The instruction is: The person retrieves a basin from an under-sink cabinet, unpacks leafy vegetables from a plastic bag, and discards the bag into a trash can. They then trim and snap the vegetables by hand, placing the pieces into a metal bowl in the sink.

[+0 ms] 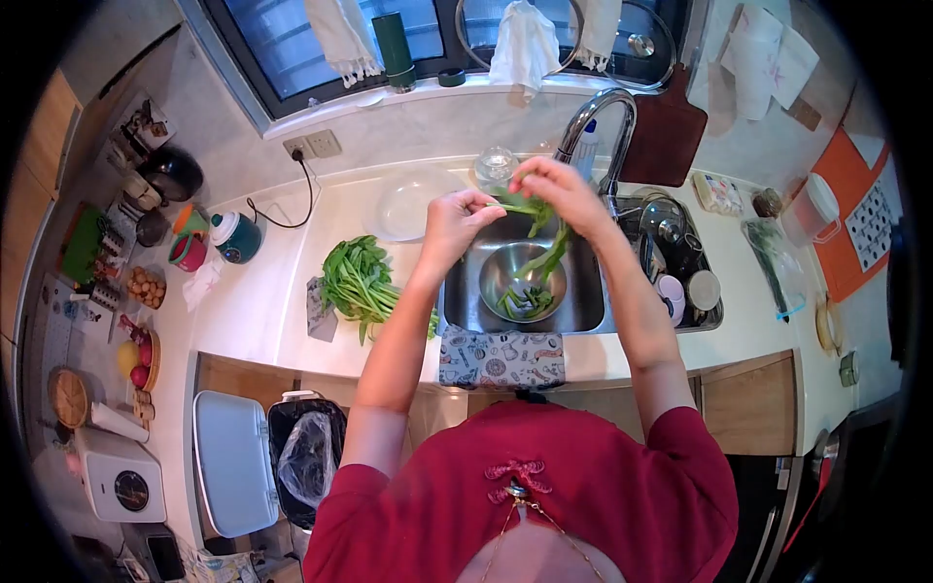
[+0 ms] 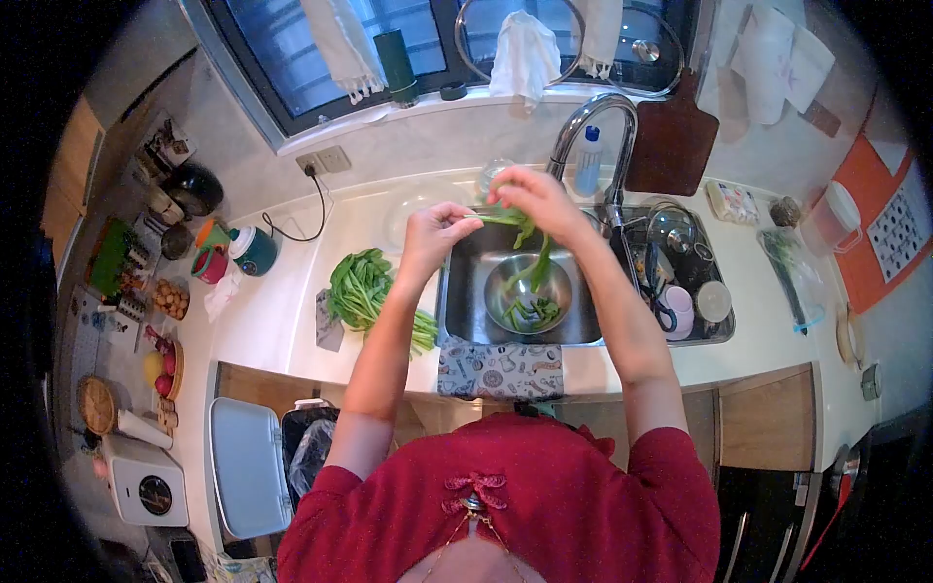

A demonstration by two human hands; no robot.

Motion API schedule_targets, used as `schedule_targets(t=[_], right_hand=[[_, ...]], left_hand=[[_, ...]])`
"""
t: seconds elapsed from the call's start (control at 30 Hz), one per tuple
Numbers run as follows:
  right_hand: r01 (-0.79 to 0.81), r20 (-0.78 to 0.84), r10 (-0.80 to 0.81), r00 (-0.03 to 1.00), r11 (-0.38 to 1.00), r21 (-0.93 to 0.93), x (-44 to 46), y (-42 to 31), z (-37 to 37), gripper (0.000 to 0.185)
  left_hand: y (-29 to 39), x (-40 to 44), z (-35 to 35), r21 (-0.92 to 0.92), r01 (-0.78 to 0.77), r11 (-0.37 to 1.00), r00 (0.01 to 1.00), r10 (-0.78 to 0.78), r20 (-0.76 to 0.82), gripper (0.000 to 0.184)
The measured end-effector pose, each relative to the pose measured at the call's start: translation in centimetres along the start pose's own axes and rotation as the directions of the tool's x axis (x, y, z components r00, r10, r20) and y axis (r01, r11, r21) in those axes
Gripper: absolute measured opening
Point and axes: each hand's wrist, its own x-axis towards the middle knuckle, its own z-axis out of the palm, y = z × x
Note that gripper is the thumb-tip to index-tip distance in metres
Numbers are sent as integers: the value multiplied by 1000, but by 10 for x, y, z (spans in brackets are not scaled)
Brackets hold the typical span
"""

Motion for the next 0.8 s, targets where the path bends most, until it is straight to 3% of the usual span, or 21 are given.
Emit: schedule_targets(t=[0.17,0.27,0.33,0.4,0.43,0.5,0.57,0.67,0.8], right_hand=[[4,26,-2,1000,999,-43,5,31,26,14],[-171,74,155,985,932,320,2,34,33,16],[-184,78,167,983,887,424,1,41,35,16],[-195,81,179,980,830,523,-1,47,36,16],[-158,68,146,987,786,598,-2,49,37,17],[-121,51,116,992,733,670,-5,56,36,19],[48,-29,-39,999,661,749,-9,64,32,17],[86,9,-137,991,667,740,-11,69,24,17],[79,33,-150,988,678,731,-10,71,26,17]], left_hand=[[-10,0,10,40,-34,999,994,38,-102,14],[-19,-3,13,49,-39,998,980,48,-194,14],[-24,-5,15,42,-24,999,970,33,-239,15],[-31,-7,17,-101,-55,993,976,32,-214,15],[-34,-10,17,-99,-52,994,976,29,-214,15],[-39,-20,16,-303,26,953,973,-94,-212,12],[-54,-31,18,-320,34,947,969,-109,-222,10],[-70,-45,21,-352,92,932,963,-172,-206,8],[-65,-50,28,-407,144,902,966,-218,-141,9]])
